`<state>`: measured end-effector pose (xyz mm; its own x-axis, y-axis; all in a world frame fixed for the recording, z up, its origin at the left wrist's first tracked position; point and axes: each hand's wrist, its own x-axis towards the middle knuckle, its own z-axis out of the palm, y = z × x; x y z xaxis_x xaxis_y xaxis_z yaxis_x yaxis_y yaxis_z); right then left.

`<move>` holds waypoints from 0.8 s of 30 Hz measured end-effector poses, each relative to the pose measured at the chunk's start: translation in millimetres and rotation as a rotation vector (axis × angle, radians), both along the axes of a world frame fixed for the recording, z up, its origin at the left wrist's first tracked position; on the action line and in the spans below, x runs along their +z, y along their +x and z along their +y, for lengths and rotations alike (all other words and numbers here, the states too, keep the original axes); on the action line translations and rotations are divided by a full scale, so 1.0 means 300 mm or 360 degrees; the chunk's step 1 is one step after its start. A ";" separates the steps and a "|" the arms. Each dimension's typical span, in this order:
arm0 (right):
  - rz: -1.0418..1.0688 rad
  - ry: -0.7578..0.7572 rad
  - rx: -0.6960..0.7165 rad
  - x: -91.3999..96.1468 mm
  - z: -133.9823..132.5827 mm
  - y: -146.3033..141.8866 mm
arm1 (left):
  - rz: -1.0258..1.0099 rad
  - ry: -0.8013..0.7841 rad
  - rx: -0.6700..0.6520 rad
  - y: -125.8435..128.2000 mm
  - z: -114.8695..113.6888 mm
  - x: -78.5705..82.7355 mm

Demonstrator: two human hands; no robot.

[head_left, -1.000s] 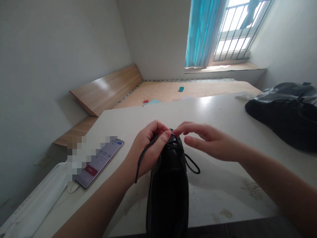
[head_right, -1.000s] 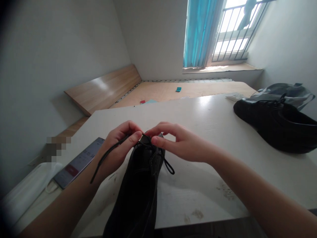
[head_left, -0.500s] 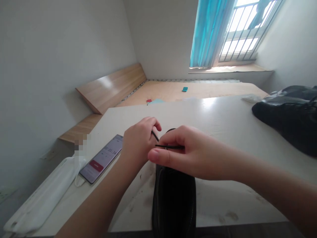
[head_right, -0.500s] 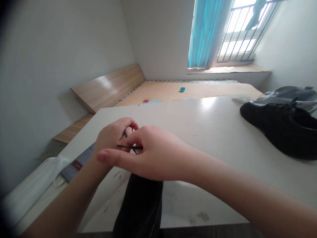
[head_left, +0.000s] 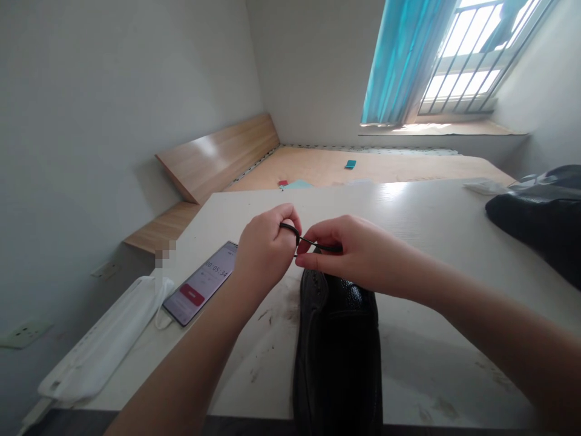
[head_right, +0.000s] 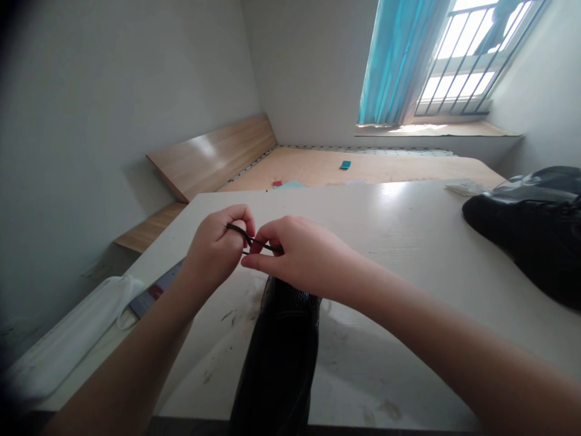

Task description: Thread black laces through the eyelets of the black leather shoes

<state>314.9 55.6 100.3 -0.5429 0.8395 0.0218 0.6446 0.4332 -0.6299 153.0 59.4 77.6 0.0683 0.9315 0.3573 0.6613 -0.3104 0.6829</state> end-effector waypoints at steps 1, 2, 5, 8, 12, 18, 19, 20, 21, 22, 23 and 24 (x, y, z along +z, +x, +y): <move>0.0016 0.0020 -0.0016 -0.004 0.001 -0.004 | -0.0083 -0.0015 -0.0061 0.001 0.002 -0.001; 0.0045 0.0070 -0.0053 -0.007 0.003 -0.007 | -0.0171 -0.0034 -0.0123 0.001 0.005 -0.002; 0.0157 0.0277 -0.0203 -0.015 0.015 -0.007 | -0.0431 -0.0089 -0.0255 0.004 0.014 -0.003; 0.0237 0.0277 -0.0249 -0.015 0.027 0.001 | -0.0709 -0.0209 -0.0320 0.009 0.022 -0.007; 0.0319 0.0129 -0.0167 -0.004 0.032 0.012 | -0.1052 -0.0342 -0.0378 0.013 0.028 -0.016; 0.0326 0.0237 -0.0216 0.020 0.025 0.022 | -0.1086 -0.0338 -0.0445 0.003 0.033 -0.010; 0.0318 0.0273 -0.0206 0.022 0.024 0.024 | -0.1007 -0.0309 -0.0439 -0.002 0.033 -0.007; 0.0301 0.0306 -0.0190 0.023 0.024 0.025 | -0.0912 -0.0281 -0.0428 -0.008 0.032 -0.003; 0.0273 0.0337 -0.0177 0.022 0.025 0.027 | -0.0807 -0.0269 -0.0426 -0.014 0.032 0.001; 0.0230 0.0369 -0.0166 0.019 0.026 0.027 | -0.0704 -0.0279 -0.0442 -0.019 0.032 0.003; 0.0181 0.0411 -0.0160 0.016 0.027 0.027 | -0.0614 -0.0305 -0.0481 -0.024 0.032 0.005; 0.0132 0.0458 -0.0152 0.011 0.028 0.026 | -0.0539 -0.0340 -0.0539 -0.029 0.033 0.005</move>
<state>322.8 63.9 103.6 -0.4481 0.8396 0.3070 0.6426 0.5412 -0.5423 144.4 69.1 79.1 0.2919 0.9318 0.2159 0.2793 -0.2989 0.9125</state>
